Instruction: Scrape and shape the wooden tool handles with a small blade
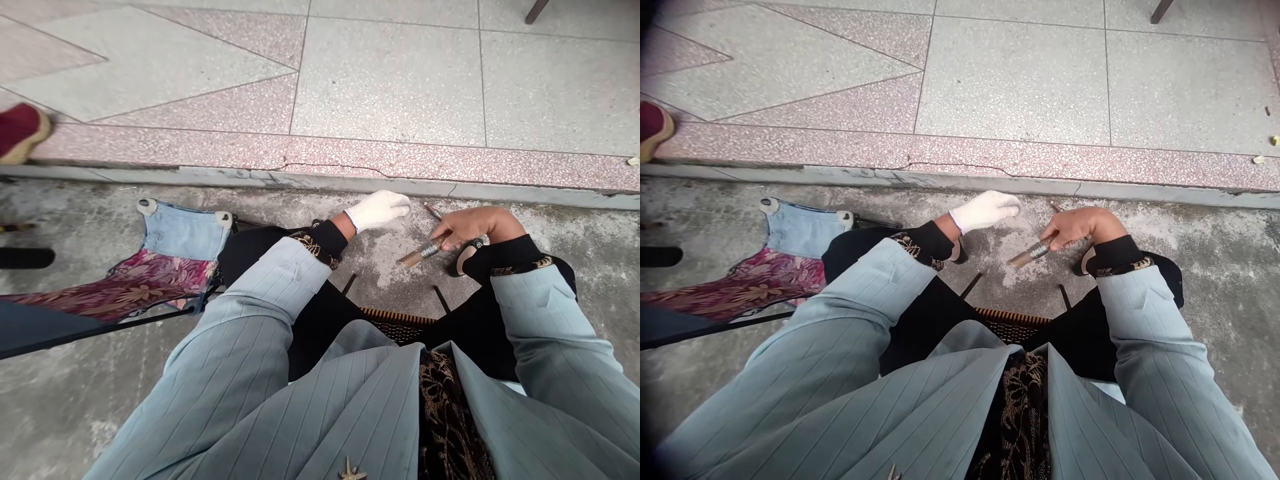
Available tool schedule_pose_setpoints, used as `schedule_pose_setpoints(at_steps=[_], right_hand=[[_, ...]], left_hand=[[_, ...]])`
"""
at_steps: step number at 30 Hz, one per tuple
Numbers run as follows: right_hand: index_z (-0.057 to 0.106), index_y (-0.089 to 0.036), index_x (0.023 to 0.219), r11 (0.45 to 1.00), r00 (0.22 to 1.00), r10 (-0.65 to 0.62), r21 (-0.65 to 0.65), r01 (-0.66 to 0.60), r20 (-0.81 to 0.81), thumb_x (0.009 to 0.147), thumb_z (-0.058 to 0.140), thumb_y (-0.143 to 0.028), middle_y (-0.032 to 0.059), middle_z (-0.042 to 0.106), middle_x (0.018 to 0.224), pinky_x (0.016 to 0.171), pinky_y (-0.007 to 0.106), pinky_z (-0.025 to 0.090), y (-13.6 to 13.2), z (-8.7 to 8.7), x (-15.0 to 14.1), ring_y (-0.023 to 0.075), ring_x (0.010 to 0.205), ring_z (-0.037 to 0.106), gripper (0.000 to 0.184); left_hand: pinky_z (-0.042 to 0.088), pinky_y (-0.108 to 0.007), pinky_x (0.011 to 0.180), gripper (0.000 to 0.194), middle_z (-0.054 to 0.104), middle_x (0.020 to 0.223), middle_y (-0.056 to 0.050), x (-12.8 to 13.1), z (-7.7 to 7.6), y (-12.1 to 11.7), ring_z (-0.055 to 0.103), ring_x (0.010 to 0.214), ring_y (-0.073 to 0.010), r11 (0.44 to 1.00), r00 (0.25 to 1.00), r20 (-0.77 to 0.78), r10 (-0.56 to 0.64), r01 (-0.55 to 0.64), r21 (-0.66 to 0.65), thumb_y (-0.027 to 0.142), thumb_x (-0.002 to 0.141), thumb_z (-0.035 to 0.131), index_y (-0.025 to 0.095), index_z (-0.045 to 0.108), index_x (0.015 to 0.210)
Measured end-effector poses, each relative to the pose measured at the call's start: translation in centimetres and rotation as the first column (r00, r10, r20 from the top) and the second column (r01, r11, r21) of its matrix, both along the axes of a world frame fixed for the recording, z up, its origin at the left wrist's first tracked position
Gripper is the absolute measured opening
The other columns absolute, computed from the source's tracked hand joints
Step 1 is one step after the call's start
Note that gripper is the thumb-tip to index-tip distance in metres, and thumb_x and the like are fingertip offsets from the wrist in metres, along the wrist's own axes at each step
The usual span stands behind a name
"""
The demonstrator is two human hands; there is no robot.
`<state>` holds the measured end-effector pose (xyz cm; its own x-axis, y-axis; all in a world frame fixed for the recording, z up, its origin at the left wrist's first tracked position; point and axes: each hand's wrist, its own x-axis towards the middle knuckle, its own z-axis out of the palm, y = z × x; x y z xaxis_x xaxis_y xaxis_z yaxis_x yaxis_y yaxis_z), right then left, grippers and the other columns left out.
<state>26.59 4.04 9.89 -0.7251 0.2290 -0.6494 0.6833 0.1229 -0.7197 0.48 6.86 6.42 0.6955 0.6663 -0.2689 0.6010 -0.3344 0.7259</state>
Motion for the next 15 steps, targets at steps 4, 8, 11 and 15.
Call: schedule_pose_setpoints(at_steps=[4,8,11,15], right_hand=[[0.078,-0.016,0.122,0.930,0.906,-0.366,-0.113,0.349,-0.213,0.081,0.080,-0.053,0.0042,0.072,0.088,0.068,0.029,0.046,-0.2,2.7,0.8,0.0148,0.073,0.058,0.055],[0.076,-0.016,0.095,0.612,0.552,-0.759,-0.089,0.786,-0.345,0.078,0.084,-0.048,0.0029,0.068,0.082,0.068,0.027,0.047,-0.4,2.7,0.5,0.0137,0.070,0.055,0.037],[0.069,-0.017,0.086,0.389,0.352,-0.864,-0.033,0.921,-0.360,0.080,0.080,-0.042,0.0034,0.067,0.081,0.067,0.027,0.048,0.1,1.0,-0.1,0.0134,0.068,0.056,0.029],[0.071,-0.014,0.104,0.369,0.452,-0.868,0.343,0.864,-0.204,0.091,0.064,-0.029,0.0071,0.071,0.087,0.073,0.030,0.050,0.8,-0.5,-1.1,0.0161,0.071,0.060,0.021]], left_hand=[[0.043,-0.025,0.062,0.027,0.069,0.081,-0.003,-0.1,-0.9,-0.3,0.056,0.064,-0.0118,0.976,0.991,0.110,0.072,-0.048,-0.212,0.035,0.095,0.056,0.014,0.073,0.096],[0.041,-0.022,0.055,0.025,0.063,0.073,-0.002,0.2,-1.3,-0.8,0.053,0.057,-0.0102,0.927,0.970,0.223,0.102,-0.011,-0.375,0.034,0.098,0.052,0.015,0.068,0.098],[0.040,-0.022,0.056,0.026,0.062,0.071,-0.001,0.2,-1.4,-0.8,0.054,0.059,-0.0111,0.959,0.976,0.218,-0.003,0.065,-0.276,0.033,0.098,0.048,0.016,0.068,0.099],[0.038,-0.025,0.063,0.027,0.065,0.076,-0.001,0.4,-1.5,-0.8,0.056,0.065,-0.0130,0.970,0.970,0.048,-0.239,0.241,-0.030,0.034,0.097,0.050,0.016,0.070,0.095]])
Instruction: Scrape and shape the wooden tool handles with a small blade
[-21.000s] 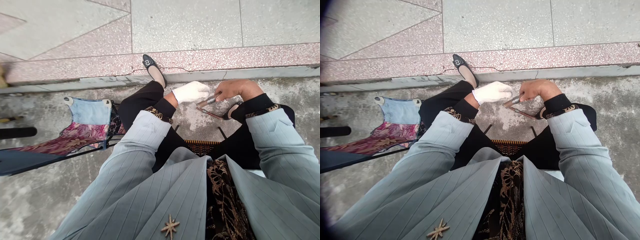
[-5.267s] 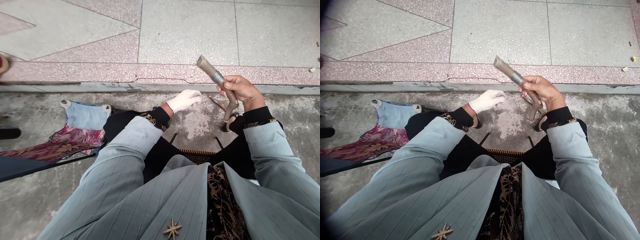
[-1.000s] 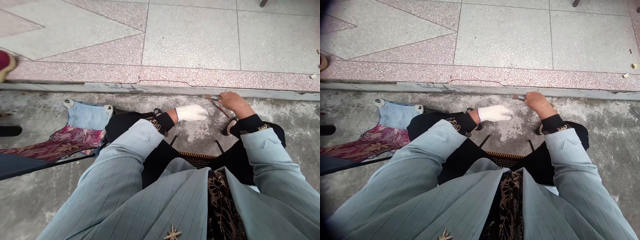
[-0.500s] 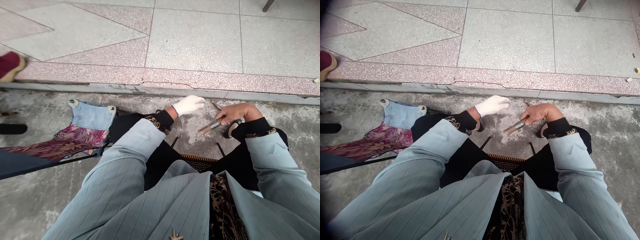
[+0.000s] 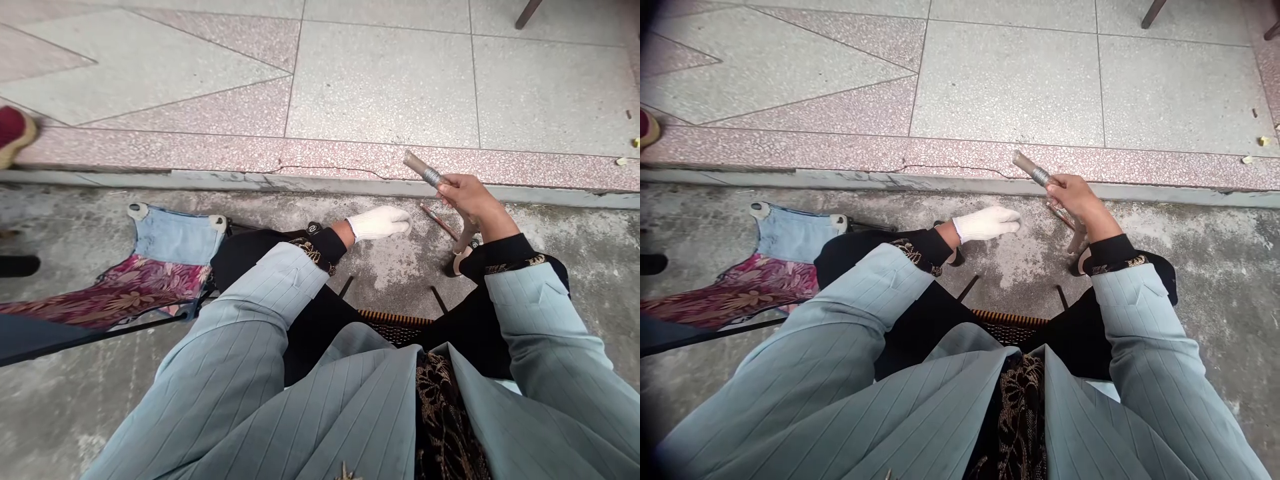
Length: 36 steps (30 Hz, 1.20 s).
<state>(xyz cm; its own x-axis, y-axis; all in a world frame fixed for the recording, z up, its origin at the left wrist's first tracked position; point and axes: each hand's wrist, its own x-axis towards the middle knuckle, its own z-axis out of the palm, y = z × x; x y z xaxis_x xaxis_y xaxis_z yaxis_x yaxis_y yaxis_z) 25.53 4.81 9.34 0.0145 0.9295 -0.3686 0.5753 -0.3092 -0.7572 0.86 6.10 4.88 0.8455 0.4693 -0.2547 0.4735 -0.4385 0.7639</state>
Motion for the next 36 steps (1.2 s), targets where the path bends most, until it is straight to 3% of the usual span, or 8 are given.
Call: schedule_pose_setpoints(at_steps=[7,11,16,18,20,25,32,36], right_hand=[[0.075,-0.009,0.121,0.871,0.528,0.489,-0.357,-0.337,0.695,0.097,0.054,-0.024,0.0240,0.075,0.114,0.079,0.041,0.049,-0.6,0.1,-1.4,0.0350,0.099,0.070,0.034],[0.081,-0.012,0.098,0.579,0.394,0.814,-0.640,-0.505,0.426,0.090,0.064,-0.017,0.0187,0.076,0.100,0.073,0.037,0.047,-1.0,0.8,-1.8,0.0301,0.089,0.070,0.019],[0.082,-0.016,0.117,0.318,0.455,0.873,-0.502,-0.804,-0.175,0.087,0.073,-0.032,0.0056,0.077,0.092,0.072,0.029,0.047,-1.1,1.8,-0.9,0.0163,0.075,0.062,0.035],[0.079,-0.014,0.126,0.360,0.475,0.792,-0.334,-0.871,-0.383,0.085,0.078,-0.043,0.0050,0.076,0.091,0.070,0.028,0.047,-1.1,2.2,0.1,0.0144,0.073,0.060,0.051],[0.079,-0.015,0.125,0.542,0.573,0.699,-0.205,-0.815,-0.428,0.081,0.082,-0.049,0.0034,0.075,0.089,0.068,0.026,0.047,-1.1,2.5,1.1,0.0131,0.072,0.060,0.055],[0.078,-0.016,0.096,0.965,0.830,0.233,0.016,-0.261,-0.506,0.076,0.086,-0.054,0.0039,0.071,0.084,0.064,0.025,0.049,-0.9,2.1,1.9,0.0128,0.069,0.057,0.044],[0.073,-0.014,0.100,0.999,0.999,0.015,0.036,-0.013,-0.043,0.089,0.067,-0.032,0.0069,0.071,0.086,0.070,0.029,0.049,0.2,0.4,0.7,0.0165,0.071,0.060,0.022],[0.074,-0.014,0.120,0.971,0.794,0.224,-0.062,-0.229,0.566,0.094,0.057,-0.030,0.0172,0.075,0.112,0.085,0.038,0.049,0.0,0.3,0.3,0.0304,0.099,0.067,0.036]], left_hand=[[0.037,-0.027,0.067,0.036,0.072,0.090,-0.005,0.5,1.0,-0.6,0.061,0.075,-0.0170,0.983,0.990,-0.131,-0.060,0.081,0.163,0.037,0.101,0.044,0.018,0.074,0.109],[0.036,-0.028,0.067,0.037,0.075,0.095,-0.006,0.4,1.6,-0.2,0.064,0.080,-0.0192,0.976,0.984,-0.180,0.022,0.018,0.215,0.038,0.101,0.046,0.018,0.076,0.110],[0.042,-0.026,0.071,0.034,0.076,0.098,-0.005,-0.1,1.7,0.6,0.065,0.081,-0.0174,0.975,0.975,-0.136,0.178,-0.155,0.160,0.035,0.099,0.050,0.017,0.077,0.110],[0.043,-0.026,0.069,0.031,0.075,0.093,-0.004,-0.4,1.4,0.8,0.062,0.073,-0.0148,0.973,0.970,-0.081,0.229,-0.225,0.057,0.034,0.098,0.053,0.016,0.076,0.105],[0.044,-0.026,0.065,0.025,0.071,0.085,-0.003,-0.4,1.2,0.8,0.057,0.064,-0.0120,0.958,0.961,-0.033,0.274,-0.276,-0.082,0.032,0.096,0.056,0.015,0.075,0.099],[0.044,-0.024,0.059,0.019,0.061,0.070,-0.001,-0.3,0.8,0.2,0.052,0.057,-0.0095,0.852,0.933,0.093,0.348,-0.274,-0.446,0.031,0.095,0.057,0.016,0.068,0.091],[0.040,-0.024,0.063,0.026,0.065,0.071,0.000,-0.5,1.4,0.3,0.054,0.062,-0.0113,0.989,0.993,0.079,0.086,-0.075,-0.130,0.034,0.093,0.053,0.016,0.072,0.090],[0.038,-0.025,0.064,0.031,0.067,0.073,0.000,-0.4,1.6,0.2,0.055,0.065,-0.0130,0.999,0.999,0.028,0.031,-0.030,-0.032,0.035,0.093,0.050,0.017,0.075,0.095]])
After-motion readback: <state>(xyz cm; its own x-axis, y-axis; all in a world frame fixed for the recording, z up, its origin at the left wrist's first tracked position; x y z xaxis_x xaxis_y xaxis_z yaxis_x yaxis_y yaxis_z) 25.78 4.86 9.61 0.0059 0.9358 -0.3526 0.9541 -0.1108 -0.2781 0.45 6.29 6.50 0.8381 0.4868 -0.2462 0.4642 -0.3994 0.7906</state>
